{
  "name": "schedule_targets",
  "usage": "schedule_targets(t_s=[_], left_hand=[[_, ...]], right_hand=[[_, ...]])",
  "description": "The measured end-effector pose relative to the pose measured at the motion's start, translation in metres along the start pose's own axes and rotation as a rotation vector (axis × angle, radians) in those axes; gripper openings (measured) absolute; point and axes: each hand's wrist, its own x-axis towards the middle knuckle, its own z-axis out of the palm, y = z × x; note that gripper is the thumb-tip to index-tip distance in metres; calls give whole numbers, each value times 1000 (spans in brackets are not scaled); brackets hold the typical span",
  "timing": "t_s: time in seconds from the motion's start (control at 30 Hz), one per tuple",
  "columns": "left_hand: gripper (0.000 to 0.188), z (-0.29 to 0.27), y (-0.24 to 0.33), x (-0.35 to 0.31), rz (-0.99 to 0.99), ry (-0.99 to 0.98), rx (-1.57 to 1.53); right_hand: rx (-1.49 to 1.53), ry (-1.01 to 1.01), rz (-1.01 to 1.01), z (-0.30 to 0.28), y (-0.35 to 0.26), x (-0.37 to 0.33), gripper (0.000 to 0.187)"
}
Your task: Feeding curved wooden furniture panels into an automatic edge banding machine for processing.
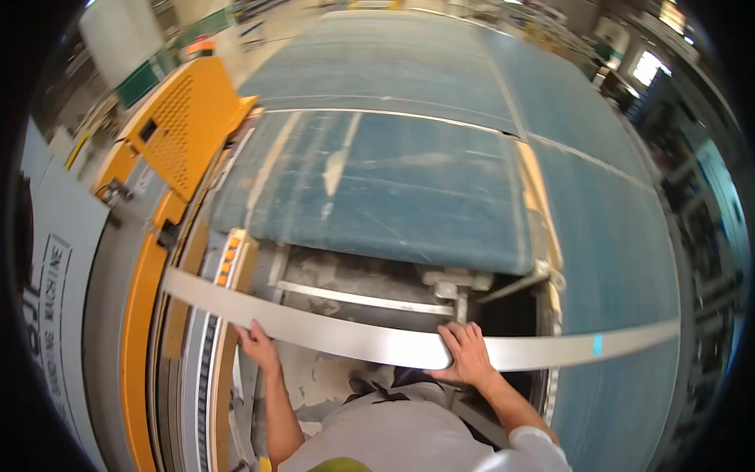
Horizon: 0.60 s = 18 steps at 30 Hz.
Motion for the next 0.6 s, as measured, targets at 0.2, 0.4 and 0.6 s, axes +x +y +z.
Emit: schedule_targets(t_s=[0.2,0.4,0.6], left_hand=[[52,33,13,6,75,116,-13],[52,62,35,26,-100,64,79],[61,82,35,21,28,85,156]], right_hand=[[133,-27,-69,36,-3,56,90],[198,-56,-53,47,2,114,77],[163,-6,-155,47,31,153,73]])
